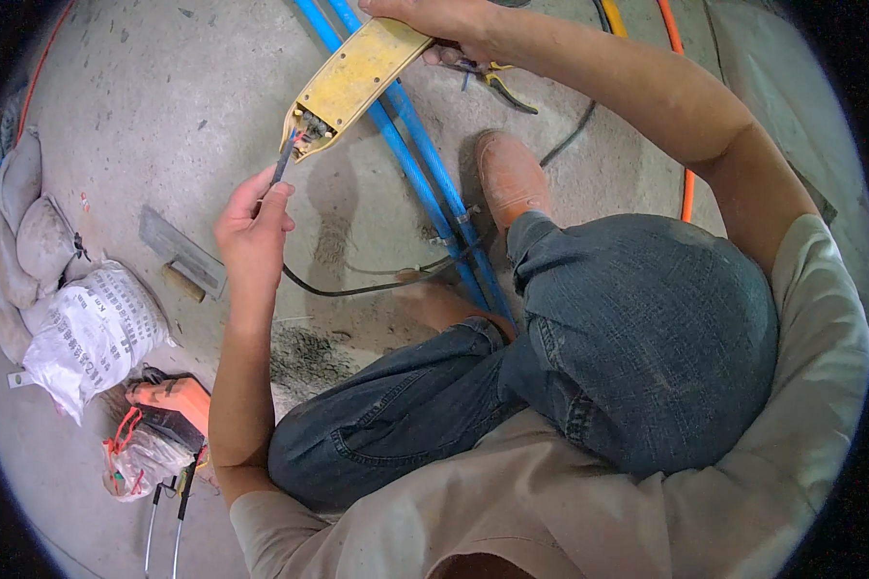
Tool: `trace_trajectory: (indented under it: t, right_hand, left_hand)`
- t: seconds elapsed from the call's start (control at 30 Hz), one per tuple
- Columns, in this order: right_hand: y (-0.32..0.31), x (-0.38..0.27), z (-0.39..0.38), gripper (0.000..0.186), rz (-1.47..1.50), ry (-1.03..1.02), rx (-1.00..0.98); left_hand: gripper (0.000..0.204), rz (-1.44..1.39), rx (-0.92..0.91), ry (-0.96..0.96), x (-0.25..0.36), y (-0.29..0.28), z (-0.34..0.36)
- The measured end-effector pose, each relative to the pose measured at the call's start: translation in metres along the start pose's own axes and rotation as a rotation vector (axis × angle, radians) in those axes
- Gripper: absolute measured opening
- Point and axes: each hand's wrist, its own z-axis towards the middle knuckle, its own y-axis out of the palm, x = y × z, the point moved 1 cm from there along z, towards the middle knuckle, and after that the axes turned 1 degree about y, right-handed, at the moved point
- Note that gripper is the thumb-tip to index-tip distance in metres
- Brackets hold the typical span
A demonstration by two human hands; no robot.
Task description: The recorder is repairing or wiring a yellow power strip extension cord on a construction site using various hand tools.
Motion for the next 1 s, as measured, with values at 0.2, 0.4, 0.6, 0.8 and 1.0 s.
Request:
trace_trajectory:
  t: [0.2, 0.4, 0.6, 0.8, 1.0]
  right_hand:
    - [-0.002, 0.0, -0.001, 0.053, 0.017, 0.033, -0.011]
    - [-0.006, 0.011, -0.001, 0.052, 0.066, -0.486, -0.248]
    - [0.0, 0.01, 0.01, 0.052, 0.139, -0.036, -0.064]
    - [-0.005, 0.017, 0.013, 0.053, 0.167, -0.517, -0.343]
    - [0.002, 0.008, 0.009, 0.052, 0.12, -0.045, -0.061]
  left_hand:
    - [0.021, 0.069, -0.015, 0.02, 0.008, 0.002, -0.002]
    - [0.02, 0.047, -0.042, 0.02, 0.016, 0.002, -0.002]
    - [0.02, 0.046, -0.059, -0.009, 0.02, -0.003, -0.001]
    - [0.022, 0.106, -0.062, 0.027, 0.022, -0.003, -0.001]
    - [0.023, 0.152, -0.064, 0.043, 0.025, -0.005, -0.004]
